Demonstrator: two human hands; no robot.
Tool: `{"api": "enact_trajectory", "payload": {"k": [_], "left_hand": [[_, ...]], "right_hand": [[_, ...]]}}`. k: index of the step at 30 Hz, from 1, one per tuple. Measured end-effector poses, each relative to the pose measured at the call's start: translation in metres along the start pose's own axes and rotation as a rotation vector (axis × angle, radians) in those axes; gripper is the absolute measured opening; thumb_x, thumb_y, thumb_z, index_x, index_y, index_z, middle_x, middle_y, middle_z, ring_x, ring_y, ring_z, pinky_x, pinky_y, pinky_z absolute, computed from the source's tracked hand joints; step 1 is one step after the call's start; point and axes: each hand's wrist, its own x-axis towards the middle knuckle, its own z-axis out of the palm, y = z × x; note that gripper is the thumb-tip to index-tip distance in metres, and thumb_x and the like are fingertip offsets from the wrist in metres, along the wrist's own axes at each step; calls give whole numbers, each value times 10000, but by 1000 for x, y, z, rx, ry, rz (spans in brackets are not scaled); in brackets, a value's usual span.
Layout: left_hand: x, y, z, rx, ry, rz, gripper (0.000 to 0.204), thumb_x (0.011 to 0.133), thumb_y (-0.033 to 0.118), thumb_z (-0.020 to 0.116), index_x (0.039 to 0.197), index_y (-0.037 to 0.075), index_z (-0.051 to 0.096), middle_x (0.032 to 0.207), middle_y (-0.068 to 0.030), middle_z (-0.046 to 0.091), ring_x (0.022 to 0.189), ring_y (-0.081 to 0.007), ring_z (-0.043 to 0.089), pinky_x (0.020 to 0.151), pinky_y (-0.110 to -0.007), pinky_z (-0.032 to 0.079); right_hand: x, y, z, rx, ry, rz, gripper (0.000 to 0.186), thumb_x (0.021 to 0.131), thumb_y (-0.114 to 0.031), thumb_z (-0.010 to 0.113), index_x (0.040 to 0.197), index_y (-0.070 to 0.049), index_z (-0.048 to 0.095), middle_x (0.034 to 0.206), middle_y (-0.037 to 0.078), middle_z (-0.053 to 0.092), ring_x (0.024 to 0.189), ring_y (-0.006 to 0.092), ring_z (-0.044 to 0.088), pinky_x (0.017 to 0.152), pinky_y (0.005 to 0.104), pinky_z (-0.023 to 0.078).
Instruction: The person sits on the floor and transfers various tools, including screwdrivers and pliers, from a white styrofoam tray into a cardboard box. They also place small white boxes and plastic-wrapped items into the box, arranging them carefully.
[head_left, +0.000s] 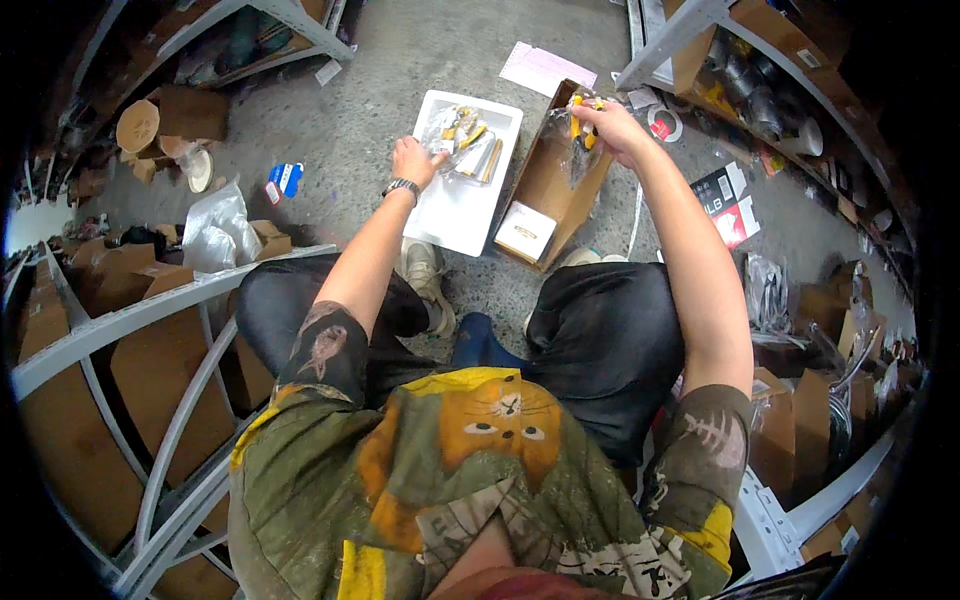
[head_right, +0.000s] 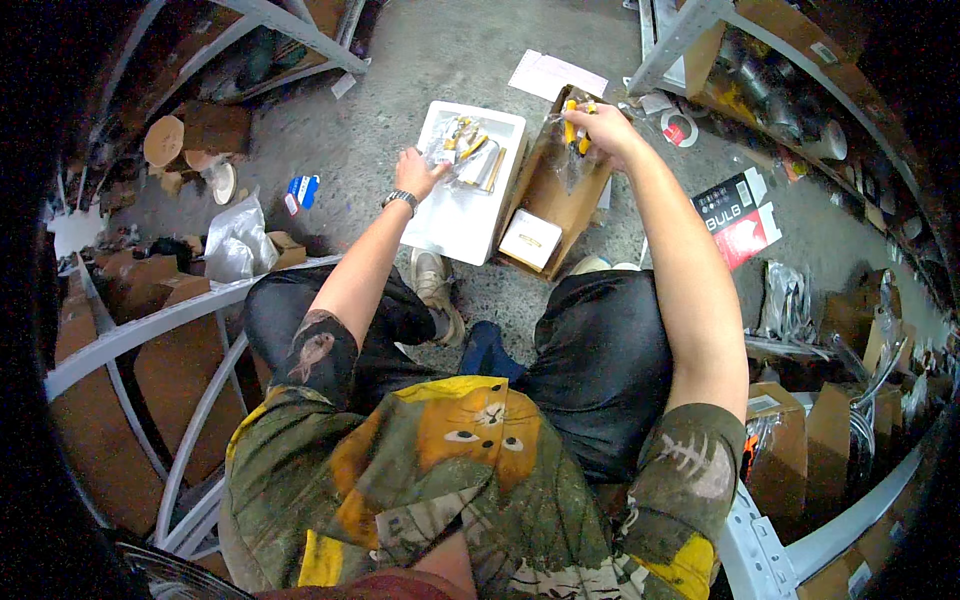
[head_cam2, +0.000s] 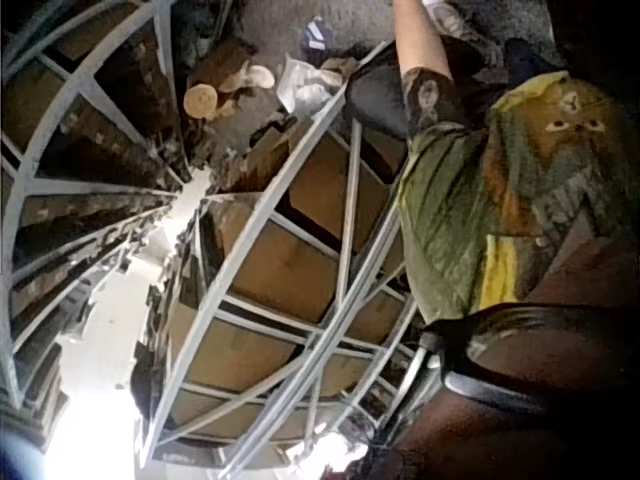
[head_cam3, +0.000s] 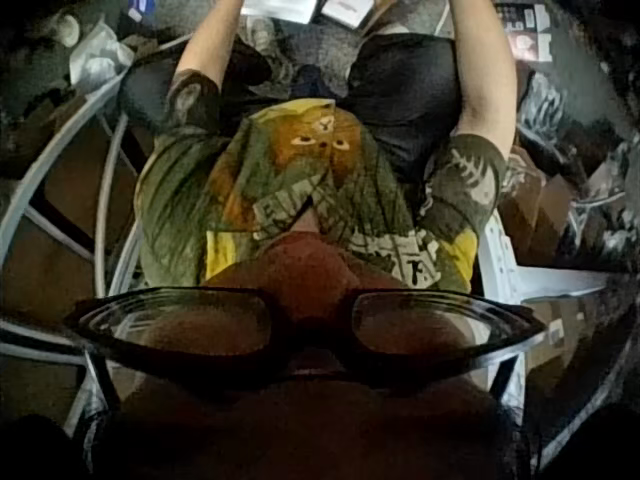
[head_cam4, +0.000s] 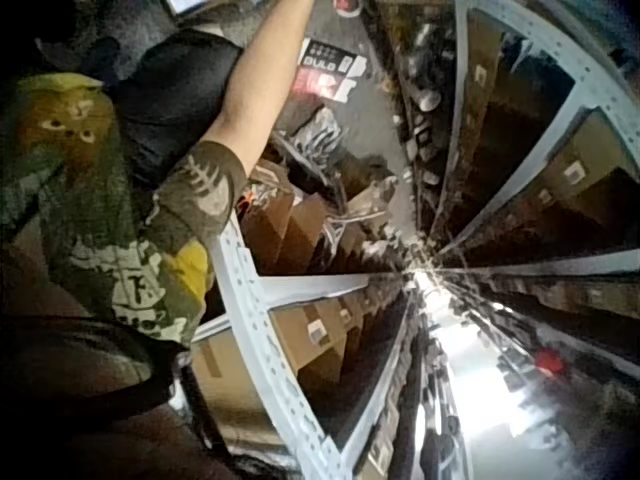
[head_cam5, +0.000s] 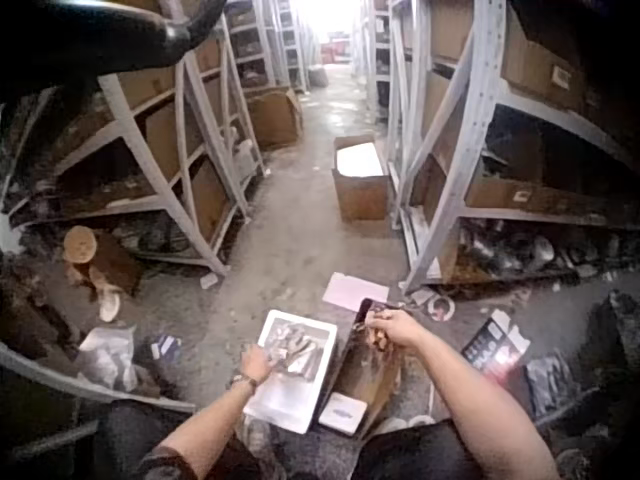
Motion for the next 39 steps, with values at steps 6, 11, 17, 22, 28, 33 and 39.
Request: {"api": "enact_trajectory", "payload": {"k": [6,11,17,22,28,33,39], "left_hand": [[-6,8,6,24,-23,18,824,760,550,770,1186,-93,480,1119,-267,613,1043,-394,620,887,-441,512],[-6,-4,18,-351,-222,-75,662,809,598,706,881,-57,646,782,-182,710,755,-322,711,682,-425,558],[-14,8,10,-277,-295,-158,698,870,639,602,863,-56,662,815,-198,699,722,-289,700,618,-390,548],[-5,-28,24,-191,-138,20,738,918,656,492,972,-63,648,948,-284,678,903,-415,663,797,-470,513],[-73,27,-29,-288,-78,108,644,973,558,471,1031,-61,641,967,-304,663,988,-437,635,847,-462,491],[-124,92,-11,-613,-139,105,506,986,449,515,1004,-42,637,919,-289,662,912,-434,641,781,-456,495],[-131,129,19,-807,-239,126,356,980,289,549,1040,-51,636,883,-232,685,827,-360,655,751,-419,498]], "right_hand": [[-8,-3,-2,-343,98,-1,219,892,-309,695,899,-91,721,775,6,661,596,112,544,523,293,419],[-7,-5,-3,-396,68,4,235,901,-325,680,899,-92,714,767,-10,637,608,91,514,511,273,390],[4,16,-17,-548,67,-11,222,920,-286,657,923,-71,714,824,17,672,673,112,585,539,285,460],[-7,0,-9,-562,-75,22,216,917,-263,664,981,-63,714,868,27,689,755,126,621,603,294,491],[-27,-25,-24,-395,-326,-154,261,914,-271,682,1060,-55,685,987,20,693,880,97,616,763,257,480],[-40,-53,11,-146,-402,-166,320,926,-285,677,1126,-35,667,993,-19,677,874,62,600,756,217,470],[-36,-32,30,-98,-297,-181,493,875,-253,744,1264,-45,525,1090,64,639,1008,146,611,854,339,510]]}}
